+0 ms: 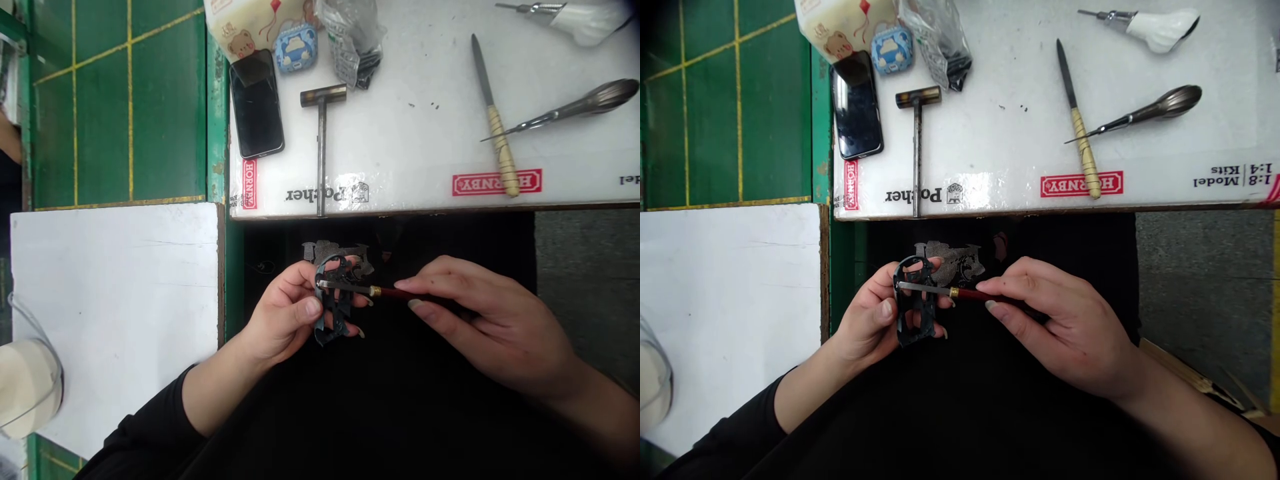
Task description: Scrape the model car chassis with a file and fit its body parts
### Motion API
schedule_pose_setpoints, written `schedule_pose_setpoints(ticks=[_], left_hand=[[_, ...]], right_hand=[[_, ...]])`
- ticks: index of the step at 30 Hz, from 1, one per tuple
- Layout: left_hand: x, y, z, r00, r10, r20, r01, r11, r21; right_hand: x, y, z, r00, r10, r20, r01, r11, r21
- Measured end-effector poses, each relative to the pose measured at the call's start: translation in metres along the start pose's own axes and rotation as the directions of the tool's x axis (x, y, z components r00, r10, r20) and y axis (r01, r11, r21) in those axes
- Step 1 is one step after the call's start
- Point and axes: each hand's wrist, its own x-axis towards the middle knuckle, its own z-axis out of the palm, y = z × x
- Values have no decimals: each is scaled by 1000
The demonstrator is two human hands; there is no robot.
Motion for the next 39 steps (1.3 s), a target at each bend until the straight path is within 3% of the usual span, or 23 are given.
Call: schedule_pose_setpoints(ticks=[15,20,39], left_hand=[[-4,1,2,1000,-11,18,9,998,61],[-4,-1,0,1000,10,23,-12,995,102],[-9,-5,-5,998,38,48,-44,991,125]], right_hand=[[-6,3,2,995,-28,93,29,1000,-11],[-5,-1,6,992,-77,96,74,997,37],[-12,-6,12,985,-118,127,124,992,-40]])
